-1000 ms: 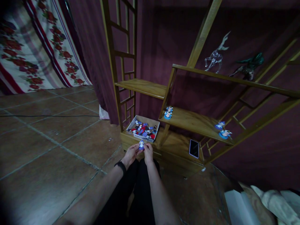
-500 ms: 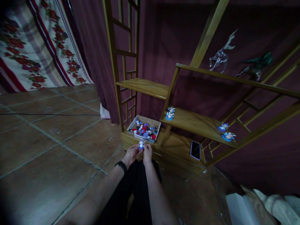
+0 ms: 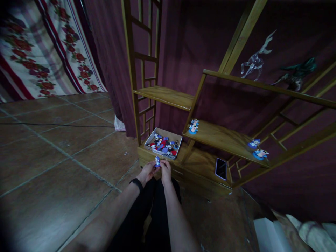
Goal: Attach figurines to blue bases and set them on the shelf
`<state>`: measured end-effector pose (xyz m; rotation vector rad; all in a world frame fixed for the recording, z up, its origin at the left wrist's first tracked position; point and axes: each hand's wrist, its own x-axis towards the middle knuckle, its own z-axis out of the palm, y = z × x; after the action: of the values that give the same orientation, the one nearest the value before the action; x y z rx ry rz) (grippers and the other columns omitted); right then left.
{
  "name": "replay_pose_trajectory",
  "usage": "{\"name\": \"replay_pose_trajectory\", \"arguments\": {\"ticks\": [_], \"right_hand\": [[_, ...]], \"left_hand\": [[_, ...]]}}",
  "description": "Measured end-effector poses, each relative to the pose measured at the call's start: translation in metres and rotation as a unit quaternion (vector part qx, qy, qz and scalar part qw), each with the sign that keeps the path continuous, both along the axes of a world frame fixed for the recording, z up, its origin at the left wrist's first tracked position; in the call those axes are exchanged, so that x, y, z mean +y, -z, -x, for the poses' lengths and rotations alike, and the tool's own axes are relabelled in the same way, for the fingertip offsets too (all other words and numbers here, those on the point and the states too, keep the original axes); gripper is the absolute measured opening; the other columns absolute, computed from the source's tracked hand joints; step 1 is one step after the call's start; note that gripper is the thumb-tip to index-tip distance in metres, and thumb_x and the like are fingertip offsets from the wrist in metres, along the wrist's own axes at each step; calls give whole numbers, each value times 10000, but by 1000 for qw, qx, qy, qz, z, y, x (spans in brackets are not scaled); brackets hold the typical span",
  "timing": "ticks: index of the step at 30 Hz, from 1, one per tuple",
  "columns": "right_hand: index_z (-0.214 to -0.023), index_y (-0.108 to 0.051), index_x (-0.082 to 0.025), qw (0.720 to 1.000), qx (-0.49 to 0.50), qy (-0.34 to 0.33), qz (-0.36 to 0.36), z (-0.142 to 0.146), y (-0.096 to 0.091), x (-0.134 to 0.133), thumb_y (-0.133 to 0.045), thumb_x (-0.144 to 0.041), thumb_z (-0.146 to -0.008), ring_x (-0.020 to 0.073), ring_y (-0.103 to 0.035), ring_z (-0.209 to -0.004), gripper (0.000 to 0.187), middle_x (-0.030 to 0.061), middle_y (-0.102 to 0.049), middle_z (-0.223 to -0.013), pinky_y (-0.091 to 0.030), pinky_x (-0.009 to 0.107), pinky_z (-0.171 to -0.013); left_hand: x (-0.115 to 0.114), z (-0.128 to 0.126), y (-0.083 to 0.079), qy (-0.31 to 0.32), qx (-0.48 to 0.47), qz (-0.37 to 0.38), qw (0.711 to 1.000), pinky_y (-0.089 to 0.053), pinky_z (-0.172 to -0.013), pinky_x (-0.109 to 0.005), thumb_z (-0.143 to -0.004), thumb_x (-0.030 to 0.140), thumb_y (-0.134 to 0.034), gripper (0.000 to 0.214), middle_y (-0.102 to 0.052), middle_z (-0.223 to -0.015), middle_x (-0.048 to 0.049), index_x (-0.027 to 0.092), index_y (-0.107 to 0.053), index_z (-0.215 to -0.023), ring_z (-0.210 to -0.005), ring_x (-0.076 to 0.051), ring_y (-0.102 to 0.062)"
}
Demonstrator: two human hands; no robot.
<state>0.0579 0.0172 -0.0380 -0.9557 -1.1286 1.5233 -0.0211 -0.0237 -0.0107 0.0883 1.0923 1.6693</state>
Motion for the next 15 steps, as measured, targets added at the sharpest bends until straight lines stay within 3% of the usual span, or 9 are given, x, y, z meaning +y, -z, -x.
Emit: {"name": "replay_pose_trajectory", "arguments": {"ticks": [8,15], "right_hand": [[-794,-639,-201,999,28,12,25,-1,-2,2,-638,-380,-622,171,-592,-799,249,11,-660,-833,-458,281,-726],[-788,-634,-190,998,50,20,39,-1,-3,4,-658,-412,-632,150,-589,-720,273,-1,-654,-764,-456,268,-693]], "left_hand": [[0,-2,-1,4,5,-1,1000,-506,-479,-183,-807,126,-522,104,-609,-627,-42,122,-590,-729,-500,-86,-575],[-2,-2,-4,12,13,-10,1000,-523,-526,-210,-766,135,-587,38,-635,-661,-51,125,-594,-730,-556,-107,-608]]}}
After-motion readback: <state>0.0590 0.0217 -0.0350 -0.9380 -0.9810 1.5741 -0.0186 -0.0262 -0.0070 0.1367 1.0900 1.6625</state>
